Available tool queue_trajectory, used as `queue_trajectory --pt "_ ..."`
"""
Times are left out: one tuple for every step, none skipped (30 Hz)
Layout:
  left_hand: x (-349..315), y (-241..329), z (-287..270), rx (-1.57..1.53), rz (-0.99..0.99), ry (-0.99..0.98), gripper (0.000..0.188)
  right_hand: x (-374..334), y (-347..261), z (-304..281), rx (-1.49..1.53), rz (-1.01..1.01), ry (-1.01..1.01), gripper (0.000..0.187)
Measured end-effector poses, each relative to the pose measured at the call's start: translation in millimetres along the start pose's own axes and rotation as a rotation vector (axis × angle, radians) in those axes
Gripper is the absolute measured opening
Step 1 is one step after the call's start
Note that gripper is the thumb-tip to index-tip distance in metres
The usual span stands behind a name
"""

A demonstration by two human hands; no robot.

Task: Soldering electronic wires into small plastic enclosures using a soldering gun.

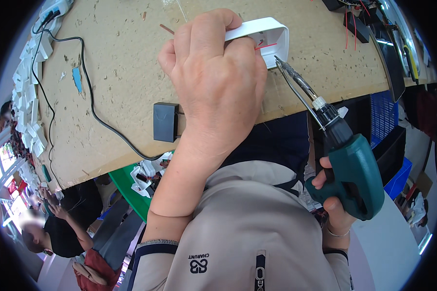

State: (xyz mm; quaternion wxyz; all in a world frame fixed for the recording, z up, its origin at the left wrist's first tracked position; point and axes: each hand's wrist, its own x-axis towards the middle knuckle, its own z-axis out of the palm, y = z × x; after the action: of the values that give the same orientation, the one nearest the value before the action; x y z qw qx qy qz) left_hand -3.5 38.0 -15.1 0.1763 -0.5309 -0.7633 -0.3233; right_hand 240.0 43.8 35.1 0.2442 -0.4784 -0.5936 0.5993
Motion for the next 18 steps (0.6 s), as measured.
queue_trajectory --pt "-0.2 -0.2 -0.2 0.006 0.001 -0.003 0.006 0.7 1.1 -1.7 -0.001 0.000 -0.001 0.084" --pt "-0.3 -0.4 -0.5 0.012 0.001 -0.006 0.006 1.5 3.2 -4.3 0.082 0.040 -0.036 0.084" --pt "-0.5 -0.2 -0.2 0.012 0.000 -0.004 0.006 2.9 5.1 -6.2 0.164 0.080 -0.072 0.088" --pt "-0.8 0.0 0.2 0.015 -0.002 -0.010 0.006 4.4 6.4 -6.9 0.163 0.078 -0.073 0.088" --pt "-1.1 0.2 0.8 0.018 -0.004 -0.017 0.006 6.2 7.6 -7.2 0.152 0.077 -0.083 0.089" --pt "-1.2 0.6 0.7 0.020 -0.005 -0.015 0.006 7.3 7.8 -7.1 0.142 0.076 -0.094 0.090" --pt "-1.1 1.1 0.9 0.016 -0.012 -0.014 0.006 8.1 6.6 -5.5 0.143 0.076 -0.097 0.090" --pt "-0.9 1.4 1.1 0.012 -0.020 -0.014 0.007 8.8 4.6 -2.8 0.159 0.087 -0.078 0.090" --pt "-0.6 1.7 0.5 0.012 -0.022 -0.013 0.007 9.6 3.0 -1.1 0.174 0.098 -0.057 0.091" --pt "-0.4 2.1 -0.2 0.008 -0.028 -0.018 0.007 10.1 2.6 -1.0 0.173 0.098 -0.058 0.091" --pt "-0.2 2.5 -0.9 0.004 -0.033 -0.023 0.008 10.3 2.5 -1.0 0.158 0.092 -0.062 0.091" --pt "-0.5 2.5 -1.2 0.005 -0.034 -0.023 0.008 10.7 3.1 -1.0 0.145 0.086 -0.069 0.091" --pt "-1.0 2.4 -1.5 0.012 -0.037 -0.032 0.008 11.4 3.4 -1.0 0.144 0.086 -0.071 0.091" --pt "-1.3 2.2 -1.6 0.018 -0.040 -0.042 0.009 12.0 3.8 -0.9 0.130 0.087 -0.072 0.091" --pt "-1.4 2.8 -0.9 0.015 -0.042 -0.041 0.009 12.4 3.8 -1.3 0.113 0.090 -0.070 0.092" --pt "-1.5 3.3 -0.1 0.014 -0.040 -0.036 0.009 12.7 3.8 -1.8 0.110 0.090 -0.069 0.092" --pt "-1.6 3.7 0.8 0.012 -0.039 -0.030 0.010 13.1 3.9 -2.3 0.101 0.081 -0.063 0.092" --pt "-1.7 3.4 0.8 0.014 -0.042 -0.029 0.010 13.8 3.8 -2.6 0.094 0.071 -0.062 0.092"
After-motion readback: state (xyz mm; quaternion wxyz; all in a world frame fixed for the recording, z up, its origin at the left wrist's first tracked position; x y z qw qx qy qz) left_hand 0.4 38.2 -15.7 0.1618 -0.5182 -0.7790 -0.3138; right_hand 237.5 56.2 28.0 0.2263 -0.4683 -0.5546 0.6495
